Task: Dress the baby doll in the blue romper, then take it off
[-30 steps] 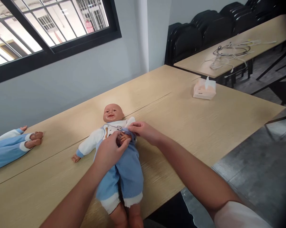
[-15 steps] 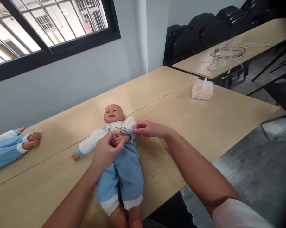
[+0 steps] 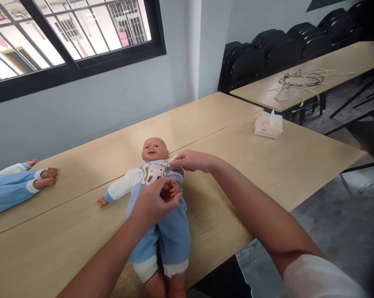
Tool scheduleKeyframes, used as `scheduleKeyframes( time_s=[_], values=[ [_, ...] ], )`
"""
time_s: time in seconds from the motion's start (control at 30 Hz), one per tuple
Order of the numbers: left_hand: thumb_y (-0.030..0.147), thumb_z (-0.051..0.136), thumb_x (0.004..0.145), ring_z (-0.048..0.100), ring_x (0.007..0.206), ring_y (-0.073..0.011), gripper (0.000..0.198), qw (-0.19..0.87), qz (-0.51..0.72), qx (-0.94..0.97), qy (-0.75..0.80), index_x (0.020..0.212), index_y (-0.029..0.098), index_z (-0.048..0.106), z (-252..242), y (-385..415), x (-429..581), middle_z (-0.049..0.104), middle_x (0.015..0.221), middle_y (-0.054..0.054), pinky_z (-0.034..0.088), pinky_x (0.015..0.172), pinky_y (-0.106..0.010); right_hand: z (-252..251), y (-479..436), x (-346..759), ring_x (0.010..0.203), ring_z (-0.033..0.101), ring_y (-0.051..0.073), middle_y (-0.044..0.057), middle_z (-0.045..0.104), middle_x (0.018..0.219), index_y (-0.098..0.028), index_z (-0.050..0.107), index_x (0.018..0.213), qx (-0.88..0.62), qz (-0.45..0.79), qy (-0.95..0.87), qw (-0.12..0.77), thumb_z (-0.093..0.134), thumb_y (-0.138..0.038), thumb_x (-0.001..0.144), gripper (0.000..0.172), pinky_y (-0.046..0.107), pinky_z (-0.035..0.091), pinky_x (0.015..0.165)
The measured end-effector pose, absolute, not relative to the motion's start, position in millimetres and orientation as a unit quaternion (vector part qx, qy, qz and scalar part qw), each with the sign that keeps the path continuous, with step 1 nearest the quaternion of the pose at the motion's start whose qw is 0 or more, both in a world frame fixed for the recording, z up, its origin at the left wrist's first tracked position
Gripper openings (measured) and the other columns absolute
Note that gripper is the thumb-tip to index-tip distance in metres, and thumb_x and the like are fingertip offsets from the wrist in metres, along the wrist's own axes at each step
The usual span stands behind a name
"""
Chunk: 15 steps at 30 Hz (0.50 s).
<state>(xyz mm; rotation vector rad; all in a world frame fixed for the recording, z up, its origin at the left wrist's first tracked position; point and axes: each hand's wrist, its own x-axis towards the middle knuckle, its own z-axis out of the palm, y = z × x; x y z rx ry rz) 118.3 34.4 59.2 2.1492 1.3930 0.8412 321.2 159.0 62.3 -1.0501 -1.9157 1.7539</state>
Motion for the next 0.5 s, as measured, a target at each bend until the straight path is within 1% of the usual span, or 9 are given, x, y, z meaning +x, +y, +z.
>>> scheduleKeyframes(
  time_s=[0.1,0.17,0.23,0.33,0.4,0.5],
  values=[
    [0.032,0.070,0.083,0.053,0.057,-0.0128,0.014,0.249,0.311,0.764,0.507,0.093,0.025,0.064,59,34,118,0.059,0.068,0.006,0.045,0.056,-0.025,74,169,310,0.050,0.025,0.007,-0.005,0.042,0.059,-0.019,0.064,0.071,-0.367,0.621,-0.677,0.145,0.078,-0.055,0.083,0.041,0.025,0.015,0.045],
    [0.032,0.071,0.082,0.051,0.057,-0.0123,0.014,0.261,0.325,0.744,0.522,0.091,0.024,0.063,58,33,118,0.056,0.066,0.006,0.043,0.055,-0.025,74,170,307,0.051,0.026,0.007,-0.005,0.044,0.060,-0.019,0.064,0.075,-0.357,0.645,-0.655,0.167,0.081,-0.052,0.081,0.037,0.025,0.015,0.045],
    [0.032,0.071,0.080,0.051,0.057,-0.0121,0.015,0.277,0.354,0.711,0.541,0.090,0.024,0.062,57,33,117,0.054,0.064,0.006,0.043,0.056,-0.025,68,168,310,0.051,0.026,0.007,-0.006,0.045,0.063,-0.019,0.064,0.080,-0.344,0.670,-0.626,0.202,0.081,-0.052,0.081,0.038,0.024,0.015,0.045],
    [0.030,0.069,0.079,0.054,0.061,-0.0125,0.016,0.329,0.410,0.648,0.552,0.091,0.022,0.061,54,34,116,0.060,0.069,0.004,0.045,0.058,-0.024,49,163,323,0.051,0.022,0.006,-0.008,0.040,0.063,-0.018,0.062,0.085,-0.326,0.703,-0.587,0.233,0.079,-0.056,0.084,0.041,0.023,0.012,0.045],
    [0.028,0.067,0.078,0.056,0.064,-0.0128,0.015,0.362,0.433,0.619,0.546,0.091,0.021,0.061,52,34,115,0.063,0.074,0.003,0.046,0.059,-0.024,36,161,334,0.051,0.020,0.005,-0.009,0.037,0.063,-0.018,0.061,0.087,-0.313,0.726,-0.571,0.221,0.079,-0.057,0.084,0.043,0.022,0.011,0.046],
    [0.024,0.065,0.076,0.056,0.067,-0.0122,0.015,0.370,0.435,0.618,0.540,0.090,0.020,0.062,49,34,113,0.063,0.076,0.003,0.046,0.062,-0.023,25,162,349,0.049,0.021,0.004,-0.009,0.040,0.064,-0.017,0.062,0.092,-0.299,0.756,-0.557,0.170,0.083,-0.053,0.082,0.042,0.021,0.010,0.045]
  ],
)
